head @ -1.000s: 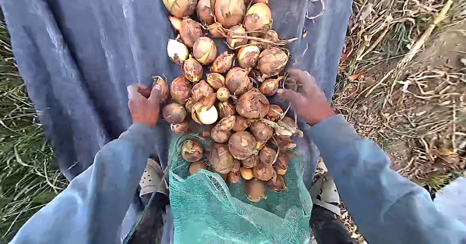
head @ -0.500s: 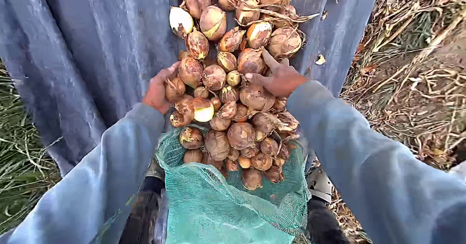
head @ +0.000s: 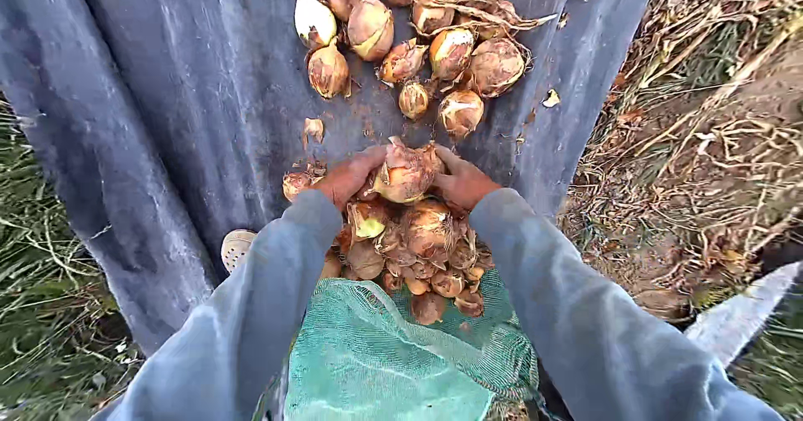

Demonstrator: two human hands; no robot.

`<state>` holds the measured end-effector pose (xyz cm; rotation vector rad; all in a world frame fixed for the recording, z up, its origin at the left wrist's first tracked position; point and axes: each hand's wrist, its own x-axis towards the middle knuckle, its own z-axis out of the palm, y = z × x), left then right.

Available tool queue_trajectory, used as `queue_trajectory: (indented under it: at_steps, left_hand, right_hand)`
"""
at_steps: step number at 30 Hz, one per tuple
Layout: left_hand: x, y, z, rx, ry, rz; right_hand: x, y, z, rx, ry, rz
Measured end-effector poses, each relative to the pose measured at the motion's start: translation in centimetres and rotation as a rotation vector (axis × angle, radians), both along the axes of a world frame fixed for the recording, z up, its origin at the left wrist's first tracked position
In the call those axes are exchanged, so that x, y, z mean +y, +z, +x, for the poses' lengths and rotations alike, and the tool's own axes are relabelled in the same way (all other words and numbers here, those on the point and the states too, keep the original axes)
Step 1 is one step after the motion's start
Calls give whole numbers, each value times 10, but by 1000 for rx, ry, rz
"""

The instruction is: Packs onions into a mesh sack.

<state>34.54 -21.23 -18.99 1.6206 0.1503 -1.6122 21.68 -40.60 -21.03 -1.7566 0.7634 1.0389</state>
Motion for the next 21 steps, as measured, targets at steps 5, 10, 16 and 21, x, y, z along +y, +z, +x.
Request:
queue_trajectory:
  at_steps: [5,10,16,21]
  left_hand:
    - [65,20,-81,-48,-280,-69]
    - [133,78,-176,231,-1026,-72]
    - [128,87,-107,-507,-385,77]
    - [132,-14,-10,-799,-233,491]
  right_hand:
    - [77,44,-90,63,-8,-63]
    - [152,119,-188,408,414,324]
    - [44,121,-190,-133,-582,-231]
    - [-2,56,-185,123,-615,-487]
